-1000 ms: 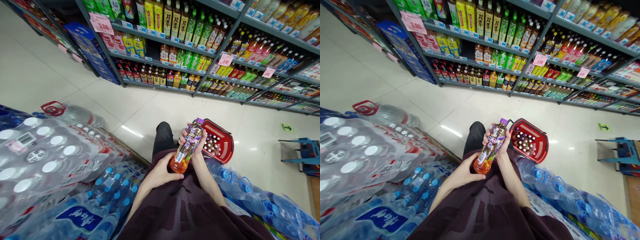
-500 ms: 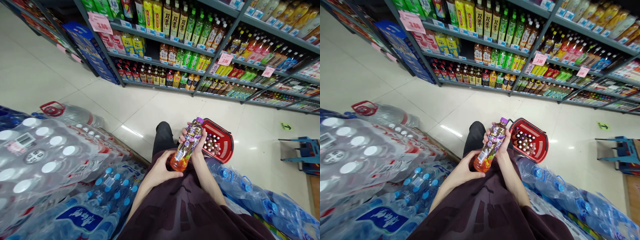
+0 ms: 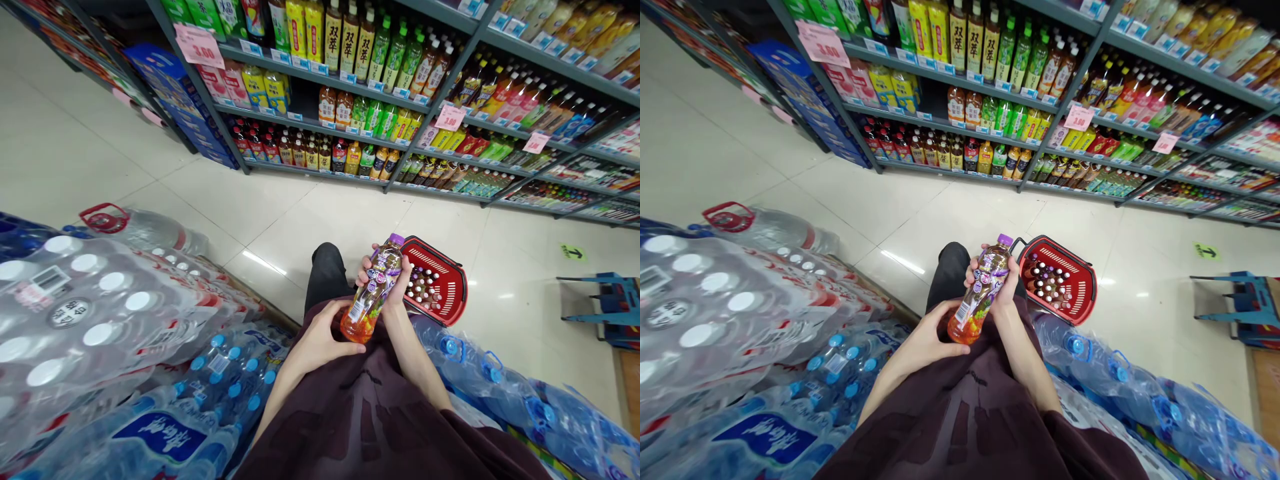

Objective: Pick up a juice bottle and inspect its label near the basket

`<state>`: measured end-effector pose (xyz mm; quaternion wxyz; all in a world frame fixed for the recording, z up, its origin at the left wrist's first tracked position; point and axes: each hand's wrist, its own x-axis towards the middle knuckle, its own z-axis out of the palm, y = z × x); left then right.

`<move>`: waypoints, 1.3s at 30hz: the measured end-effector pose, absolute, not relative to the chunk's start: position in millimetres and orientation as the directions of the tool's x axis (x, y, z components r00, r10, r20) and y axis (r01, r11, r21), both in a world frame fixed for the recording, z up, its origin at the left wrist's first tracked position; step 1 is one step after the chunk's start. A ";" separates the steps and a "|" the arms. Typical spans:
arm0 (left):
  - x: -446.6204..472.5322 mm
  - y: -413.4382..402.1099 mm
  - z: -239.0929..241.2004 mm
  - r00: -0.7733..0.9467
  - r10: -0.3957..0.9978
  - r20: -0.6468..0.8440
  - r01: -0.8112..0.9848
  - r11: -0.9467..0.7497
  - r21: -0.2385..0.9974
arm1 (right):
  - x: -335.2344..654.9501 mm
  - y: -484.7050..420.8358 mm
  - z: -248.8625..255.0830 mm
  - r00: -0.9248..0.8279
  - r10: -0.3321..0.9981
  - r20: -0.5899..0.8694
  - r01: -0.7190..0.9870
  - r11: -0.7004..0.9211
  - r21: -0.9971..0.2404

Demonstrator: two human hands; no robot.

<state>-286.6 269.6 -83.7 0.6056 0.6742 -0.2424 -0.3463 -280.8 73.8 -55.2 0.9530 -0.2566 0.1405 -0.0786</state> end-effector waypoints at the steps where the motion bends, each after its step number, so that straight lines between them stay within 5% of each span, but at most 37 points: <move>1: -286.6 269.7 -83.8 0.643 -0.746 -0.174 0.095 -0.147 0.984 | -280.8 73.7 -55.5 0.949 -0.220 -0.225 0.077 0.855 -0.513; 19: -286.6 270.2 -78.0 0.624 -0.760 -0.182 0.112 -0.143 0.983 | -280.0 75.2 -54.0 0.949 -0.204 -0.240 0.052 0.853 -0.520; 26: -285.9 267.1 -72.7 0.671 -0.715 -0.195 -0.016 -0.278 0.961 | -278.6 78.7 -52.3 0.951 -0.208 -0.229 0.058 0.847 -0.528; 39: -285.2 270.6 -68.5 0.678 -0.686 -0.263 0.092 -0.276 0.957 | -276.3 73.5 -48.2 0.922 -0.228 -0.312 0.059 0.880 -0.470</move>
